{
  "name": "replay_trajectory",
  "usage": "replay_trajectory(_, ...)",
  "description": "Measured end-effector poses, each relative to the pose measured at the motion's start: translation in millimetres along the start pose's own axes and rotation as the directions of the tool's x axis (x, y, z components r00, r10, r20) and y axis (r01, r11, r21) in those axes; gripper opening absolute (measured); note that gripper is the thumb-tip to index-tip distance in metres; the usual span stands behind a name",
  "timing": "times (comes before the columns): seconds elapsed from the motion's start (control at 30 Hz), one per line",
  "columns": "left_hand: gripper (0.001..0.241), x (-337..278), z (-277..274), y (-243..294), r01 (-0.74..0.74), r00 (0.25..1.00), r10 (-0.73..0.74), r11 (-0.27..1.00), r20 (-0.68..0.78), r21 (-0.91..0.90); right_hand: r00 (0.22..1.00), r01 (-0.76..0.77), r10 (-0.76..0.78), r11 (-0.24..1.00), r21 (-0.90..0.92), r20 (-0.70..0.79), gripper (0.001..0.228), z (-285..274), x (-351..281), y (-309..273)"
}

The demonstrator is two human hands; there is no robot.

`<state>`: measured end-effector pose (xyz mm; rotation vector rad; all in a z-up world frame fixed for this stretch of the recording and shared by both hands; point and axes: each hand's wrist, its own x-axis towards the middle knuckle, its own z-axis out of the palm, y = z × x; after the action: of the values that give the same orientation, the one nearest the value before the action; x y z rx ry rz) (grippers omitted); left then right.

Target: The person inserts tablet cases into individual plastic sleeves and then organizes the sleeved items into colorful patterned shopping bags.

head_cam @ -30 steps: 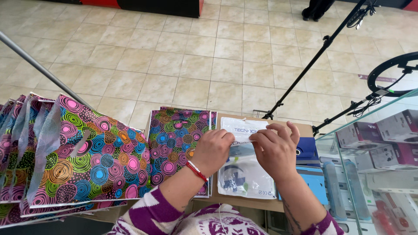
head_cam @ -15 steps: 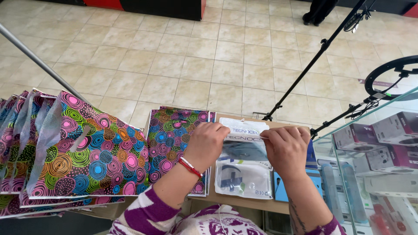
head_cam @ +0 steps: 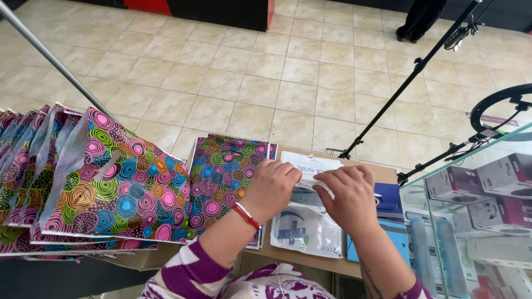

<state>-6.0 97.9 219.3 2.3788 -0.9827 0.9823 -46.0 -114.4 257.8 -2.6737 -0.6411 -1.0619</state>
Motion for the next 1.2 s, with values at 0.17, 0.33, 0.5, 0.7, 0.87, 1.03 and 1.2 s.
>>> replay_trajectory(0.17,0.017,6.5,-15.7,14.5,-0.042,0.999,0.042,0.999,-0.023,-0.005,0.999,0.005,-0.006,0.999,0.038,0.032,0.014,12.7,-5.8,-6.2)
replay_trajectory(0.33,0.018,3.5,-5.1,21.7,-0.043,0.998,0.043,0.999,-0.051,0.005,0.995,0.008,-0.014,0.998,0.069,0.094,0.011,18.3,-13.7,-2.6)
replay_trajectory(0.5,0.021,-4.9,-5.7,21.6,-0.039,0.998,0.041,0.998,-0.049,0.044,0.992,0.008,-0.018,0.997,0.083,0.125,0.014,-2.8,-12.6,-3.7)
replay_trajectory(0.7,0.023,-7.4,-23.8,6.9,-0.074,0.997,0.074,0.997,0.005,-0.004,0.991,0.019,-0.012,0.999,-0.048,0.134,0.016,-5.9,-21.2,19.4)
replay_trajectory(0.87,0.013,-13.7,-35.7,-6.0,-0.047,0.996,0.055,0.992,0.063,-0.121,0.993,0.030,-0.022,0.997,-0.072,0.120,0.009,-8.4,-22.7,17.9)
replay_trajectory(1.03,0.014,-32.0,-25.3,-16.7,0.019,0.995,-0.008,0.994,0.096,-0.110,0.991,0.004,-0.007,1.000,0.019,0.135,0.006,-28.6,-7.4,0.3)
replay_trajectory(1.2,0.013,-39.7,-26.0,-29.3,0.068,0.995,-0.058,0.989,0.077,-0.133,0.990,0.003,0.006,0.998,-0.061,0.143,0.010,-28.1,-12.3,15.2)
